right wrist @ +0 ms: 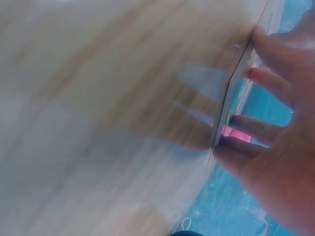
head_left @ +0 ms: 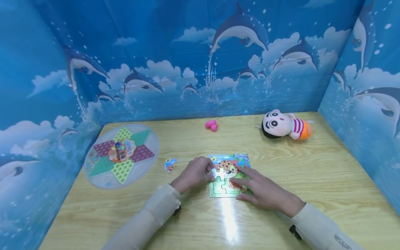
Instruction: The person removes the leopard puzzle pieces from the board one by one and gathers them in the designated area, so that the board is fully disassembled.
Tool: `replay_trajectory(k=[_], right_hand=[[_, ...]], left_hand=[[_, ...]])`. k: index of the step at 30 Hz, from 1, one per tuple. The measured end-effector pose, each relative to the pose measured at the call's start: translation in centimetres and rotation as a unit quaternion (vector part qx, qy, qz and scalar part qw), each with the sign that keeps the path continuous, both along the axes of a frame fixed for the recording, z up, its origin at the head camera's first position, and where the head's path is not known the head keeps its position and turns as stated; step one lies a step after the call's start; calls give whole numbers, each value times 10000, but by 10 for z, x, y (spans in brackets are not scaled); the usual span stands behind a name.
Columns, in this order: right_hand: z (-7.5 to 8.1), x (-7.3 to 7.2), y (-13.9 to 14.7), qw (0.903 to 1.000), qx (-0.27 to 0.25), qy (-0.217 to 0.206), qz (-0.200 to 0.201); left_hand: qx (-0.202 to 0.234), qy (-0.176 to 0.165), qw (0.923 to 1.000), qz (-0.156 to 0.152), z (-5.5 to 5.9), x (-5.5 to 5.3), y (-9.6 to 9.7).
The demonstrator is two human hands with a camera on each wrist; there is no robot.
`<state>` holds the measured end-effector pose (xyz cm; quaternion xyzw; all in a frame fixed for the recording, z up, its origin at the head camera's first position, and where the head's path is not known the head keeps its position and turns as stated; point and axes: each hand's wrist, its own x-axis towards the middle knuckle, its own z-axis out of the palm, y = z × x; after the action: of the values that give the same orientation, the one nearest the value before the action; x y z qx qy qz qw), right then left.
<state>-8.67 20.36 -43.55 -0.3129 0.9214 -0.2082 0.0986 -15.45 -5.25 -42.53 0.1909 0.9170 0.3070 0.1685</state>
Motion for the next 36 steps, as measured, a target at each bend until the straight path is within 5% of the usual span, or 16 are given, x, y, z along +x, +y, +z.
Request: replay_trajectory(k=[24, 36], right_hand=[[3, 0, -1, 9999, 64, -119, -51], [3, 0, -1, 10000, 80, -28, -30]], left_hand=[[447, 283, 9985, 161, 5, 0, -2], [779, 164, 9966, 198, 3, -1, -6]])
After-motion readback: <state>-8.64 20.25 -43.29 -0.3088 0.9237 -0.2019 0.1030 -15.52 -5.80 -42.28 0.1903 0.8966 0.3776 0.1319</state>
